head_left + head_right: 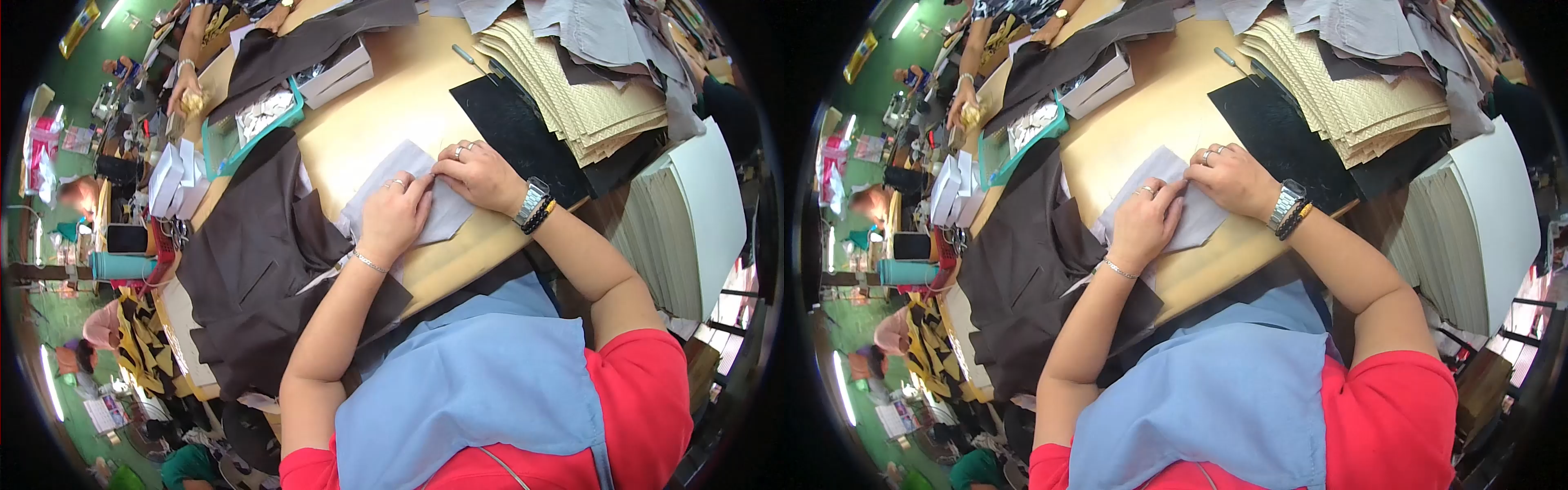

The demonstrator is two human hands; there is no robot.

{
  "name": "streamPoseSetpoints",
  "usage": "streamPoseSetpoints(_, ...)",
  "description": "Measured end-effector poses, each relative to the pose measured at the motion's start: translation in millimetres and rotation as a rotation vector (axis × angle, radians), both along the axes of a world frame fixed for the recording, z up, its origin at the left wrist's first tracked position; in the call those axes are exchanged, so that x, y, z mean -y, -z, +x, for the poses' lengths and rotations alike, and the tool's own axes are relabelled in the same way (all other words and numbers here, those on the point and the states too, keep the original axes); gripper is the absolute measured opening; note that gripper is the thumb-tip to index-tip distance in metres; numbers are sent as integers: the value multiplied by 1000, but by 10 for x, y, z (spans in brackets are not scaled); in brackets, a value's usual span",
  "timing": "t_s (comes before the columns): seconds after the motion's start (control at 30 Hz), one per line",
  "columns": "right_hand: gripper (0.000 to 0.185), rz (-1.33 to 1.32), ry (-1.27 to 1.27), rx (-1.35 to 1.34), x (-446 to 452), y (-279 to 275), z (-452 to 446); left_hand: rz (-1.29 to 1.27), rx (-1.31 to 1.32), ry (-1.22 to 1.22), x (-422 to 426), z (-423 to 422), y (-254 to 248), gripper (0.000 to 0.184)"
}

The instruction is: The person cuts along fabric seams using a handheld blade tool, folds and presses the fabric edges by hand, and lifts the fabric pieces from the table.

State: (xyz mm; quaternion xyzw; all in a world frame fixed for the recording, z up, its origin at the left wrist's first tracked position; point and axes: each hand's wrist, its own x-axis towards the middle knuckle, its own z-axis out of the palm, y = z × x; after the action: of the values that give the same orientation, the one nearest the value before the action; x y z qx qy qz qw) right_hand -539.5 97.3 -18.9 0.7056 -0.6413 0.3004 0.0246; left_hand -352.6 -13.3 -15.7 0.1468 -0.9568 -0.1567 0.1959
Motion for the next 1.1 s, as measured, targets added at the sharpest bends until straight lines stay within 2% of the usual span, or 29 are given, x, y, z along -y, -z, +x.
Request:
streamPoseSetpoints(0.2,13,-15,10,169,-1,41,-34,332,29,-150,59,-187,-40,17)
streamPoseSetpoints(0.3,15,-89,122,150,91,-47,-284,345,51,-104,114,-191,-66,17)
streamPoseSetpoints(0.37,18,-154,251,76,272,-59,-710,216,-18,-81,32,-122,-52,16)
streamPoseSetpoints(0.43,22,-102,509,-80,502,-40,-1175,97,-80,-68,-21,-58,0,14)
streamPoseSetpoints(0.5,12,118,630,-74,676,-30,-1465,-8,-143,-54,-35,-34,110,14)
streamPoseSetpoints(0.57,13,279,601,-238,835,0,-1602,-13,-137,-63,-56,-13,131,13)
streamPoseSetpoints(0.83,20,475,531,-366,1020,-281,-1564,-94,-186,-20,-21,-69,127,10)
streamPoseSetpoints(0.9,20,466,543,-276,1038,-338,-1568,-91,-175,-25,-27,-56,141,10)
streamPoseSetpoints(1.0,22,91,299,320,763,-421,-1211,-100,-213,-50,-29,-60,192,8)
streamPoseSetpoints(1.03,24,50,246,470,678,-268,-1092,-75,-227,-54,-37,-61,203,8)
streamPoseSetpoints(1.1,14,54,97,849,387,-215,-615,-30,-246,-53,-38,-56,191,7)
